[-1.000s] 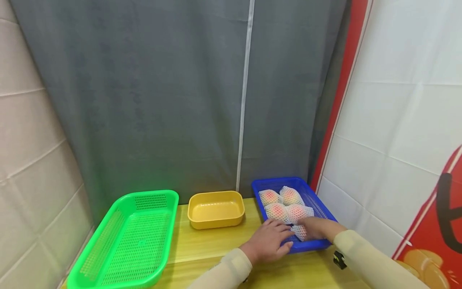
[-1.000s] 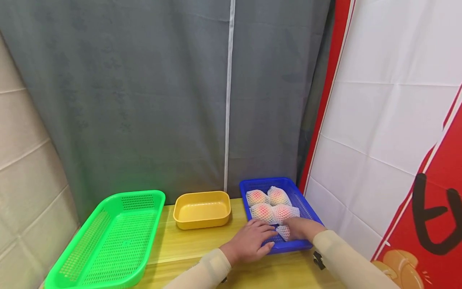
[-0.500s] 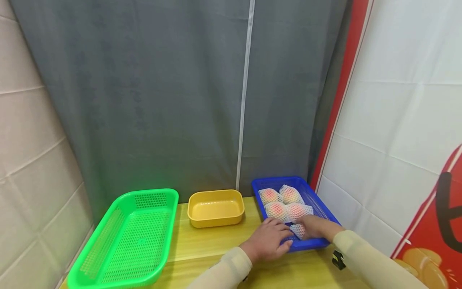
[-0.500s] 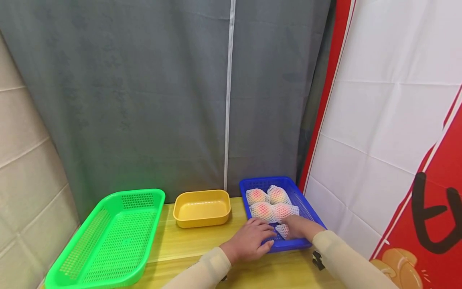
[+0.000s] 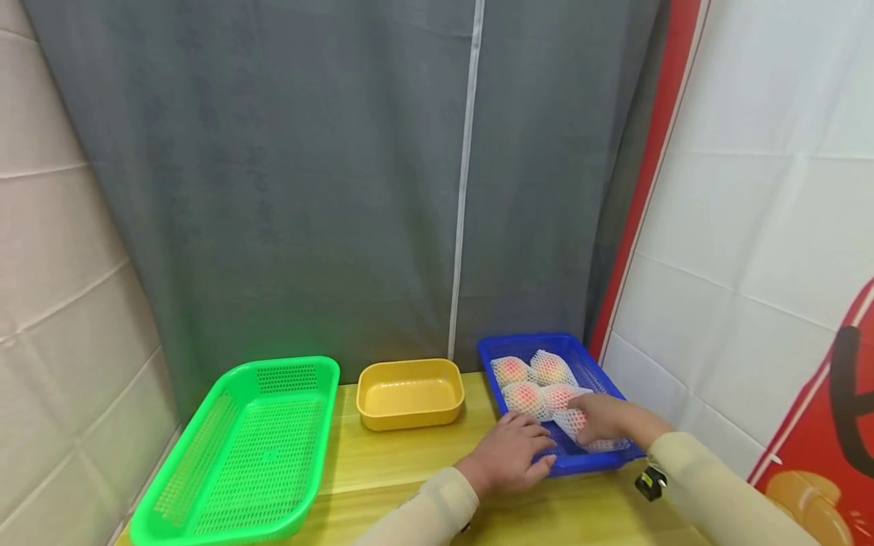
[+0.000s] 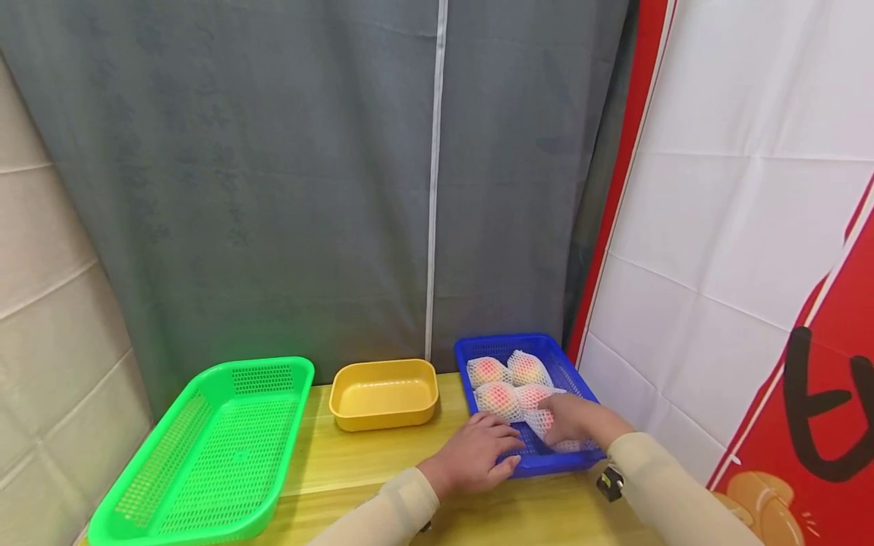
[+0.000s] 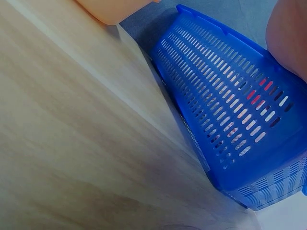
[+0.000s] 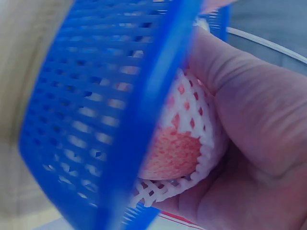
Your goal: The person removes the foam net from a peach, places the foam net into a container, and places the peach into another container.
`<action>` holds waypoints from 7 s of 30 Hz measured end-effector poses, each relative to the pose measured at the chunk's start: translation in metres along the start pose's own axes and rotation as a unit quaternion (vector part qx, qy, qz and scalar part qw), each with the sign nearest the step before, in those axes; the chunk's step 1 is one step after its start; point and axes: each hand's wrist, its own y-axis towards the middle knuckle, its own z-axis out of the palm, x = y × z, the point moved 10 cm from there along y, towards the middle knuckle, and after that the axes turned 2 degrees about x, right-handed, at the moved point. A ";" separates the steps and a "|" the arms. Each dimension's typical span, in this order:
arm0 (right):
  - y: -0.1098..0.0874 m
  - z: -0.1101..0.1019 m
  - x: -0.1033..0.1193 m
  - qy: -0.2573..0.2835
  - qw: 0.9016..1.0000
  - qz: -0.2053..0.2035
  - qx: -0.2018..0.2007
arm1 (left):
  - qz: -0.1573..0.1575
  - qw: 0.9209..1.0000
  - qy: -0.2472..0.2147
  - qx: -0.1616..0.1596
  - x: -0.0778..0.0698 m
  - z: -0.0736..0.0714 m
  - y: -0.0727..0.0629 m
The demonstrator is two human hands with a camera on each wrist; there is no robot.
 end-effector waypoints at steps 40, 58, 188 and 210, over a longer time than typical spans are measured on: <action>0.006 -0.037 0.136 0.013 0.980 -0.153 -0.129 | -0.226 0.937 -0.247 -0.104 0.107 -0.071 -0.133; 0.038 0.004 0.229 0.029 0.975 -0.215 -0.055 | -0.325 0.890 -0.267 -0.176 0.149 -0.107 -0.220; 0.049 0.013 0.240 0.294 0.912 -0.256 -0.128 | -0.368 0.783 -0.423 -0.270 0.167 -0.099 -0.251; 0.042 0.019 0.255 0.295 0.904 -0.291 -0.103 | -0.236 0.819 -0.481 -0.206 0.139 -0.106 -0.219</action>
